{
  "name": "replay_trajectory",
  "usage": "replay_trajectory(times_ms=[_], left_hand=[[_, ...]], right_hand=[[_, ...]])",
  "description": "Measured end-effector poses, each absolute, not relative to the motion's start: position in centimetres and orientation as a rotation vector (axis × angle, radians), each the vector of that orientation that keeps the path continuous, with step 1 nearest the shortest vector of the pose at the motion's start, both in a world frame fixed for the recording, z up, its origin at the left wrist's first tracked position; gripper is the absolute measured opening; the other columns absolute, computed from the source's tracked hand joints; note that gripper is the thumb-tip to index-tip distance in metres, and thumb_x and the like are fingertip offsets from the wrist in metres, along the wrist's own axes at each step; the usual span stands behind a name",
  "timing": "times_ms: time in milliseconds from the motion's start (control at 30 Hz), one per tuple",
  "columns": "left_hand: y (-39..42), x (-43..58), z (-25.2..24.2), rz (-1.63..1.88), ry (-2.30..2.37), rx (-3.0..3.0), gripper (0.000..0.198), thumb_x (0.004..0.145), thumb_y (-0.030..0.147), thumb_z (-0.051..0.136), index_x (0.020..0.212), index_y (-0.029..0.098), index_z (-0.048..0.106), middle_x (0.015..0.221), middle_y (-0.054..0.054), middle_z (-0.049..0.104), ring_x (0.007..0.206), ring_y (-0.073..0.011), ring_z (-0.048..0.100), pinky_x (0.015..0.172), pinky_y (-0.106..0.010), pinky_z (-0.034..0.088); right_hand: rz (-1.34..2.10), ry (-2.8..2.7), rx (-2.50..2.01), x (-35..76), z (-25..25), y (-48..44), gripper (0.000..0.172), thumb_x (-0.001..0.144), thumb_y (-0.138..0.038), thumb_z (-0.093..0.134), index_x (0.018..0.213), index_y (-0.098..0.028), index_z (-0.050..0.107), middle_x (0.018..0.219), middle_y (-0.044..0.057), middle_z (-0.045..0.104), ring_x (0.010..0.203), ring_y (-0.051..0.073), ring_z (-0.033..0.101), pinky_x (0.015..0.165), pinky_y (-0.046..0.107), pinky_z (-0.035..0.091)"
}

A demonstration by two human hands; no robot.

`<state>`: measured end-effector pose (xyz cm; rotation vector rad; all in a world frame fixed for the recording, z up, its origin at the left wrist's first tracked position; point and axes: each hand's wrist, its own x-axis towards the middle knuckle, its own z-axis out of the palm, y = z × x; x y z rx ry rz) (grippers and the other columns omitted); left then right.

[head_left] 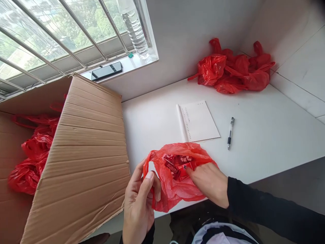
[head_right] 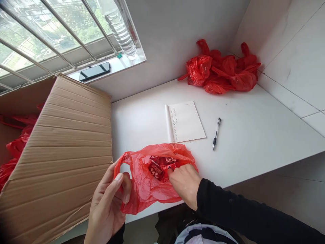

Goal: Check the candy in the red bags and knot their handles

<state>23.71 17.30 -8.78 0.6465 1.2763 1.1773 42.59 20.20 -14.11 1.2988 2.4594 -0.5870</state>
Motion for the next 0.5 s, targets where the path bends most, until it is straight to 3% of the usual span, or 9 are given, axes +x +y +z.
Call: replay_trajectory(times_ms=[167,233,333,433,500], left_hand=[[17.2,23.9,-8.5,1.152,1.292,0.67,0.04,0.093,0.036,0.064,0.13,0.025,0.059,0.053,0.007,0.05,0.043,-0.0072,0.04,0.043,-0.02,0.033],[17.2,23.8,-8.2,1.132,1.32,0.707,0.026,0.092,0.037,0.065,0.115,0.023,0.064,0.054,0.006,0.05,0.047,-0.0073,0.041,0.043,-0.018,0.035],[17.0,23.5,-7.7,1.143,1.405,0.82,0.018,0.091,0.039,0.067,0.093,0.022,0.063,0.057,0.005,0.052,0.052,-0.0081,0.045,0.048,-0.016,0.041],[16.6,23.0,-7.0,1.17,1.588,0.914,0.027,0.085,0.044,0.072,0.1,0.024,0.061,0.064,0.004,0.058,0.059,-0.0111,0.054,0.057,-0.019,0.051],[16.3,22.8,-6.5,1.152,1.74,0.939,0.045,0.08,0.048,0.076,0.116,0.026,0.058,0.07,0.002,0.064,0.062,-0.0137,0.06,0.058,-0.022,0.055]], right_hand=[[-0.532,2.419,1.419,43.4,-13.5,20.9,0.027,0.079,0.004,0.053,0.096,-0.009,0.069,0.07,0.01,0.071,0.062,0.027,0.069,0.052,0.034,0.046],[-0.571,2.501,1.437,43.9,-12.7,20.7,0.028,0.088,-0.002,0.05,0.108,-0.012,0.068,0.079,0.008,0.071,0.072,0.025,0.07,0.059,0.035,0.051],[-0.595,2.875,1.621,45.3,-11.2,19.8,0.037,0.099,-0.012,0.043,0.134,-0.018,0.056,0.108,0.008,0.068,0.099,0.023,0.064,0.083,0.037,0.054],[-0.339,3.019,1.902,47.1,-10.5,18.9,0.049,0.098,-0.021,0.053,0.146,-0.02,0.045,0.13,0.012,0.057,0.119,0.029,0.052,0.102,0.047,0.044],[-0.249,2.892,1.97,48.3,-10.9,18.6,0.062,0.093,-0.027,0.063,0.15,-0.019,0.04,0.133,0.014,0.054,0.12,0.033,0.049,0.101,0.053,0.043]])
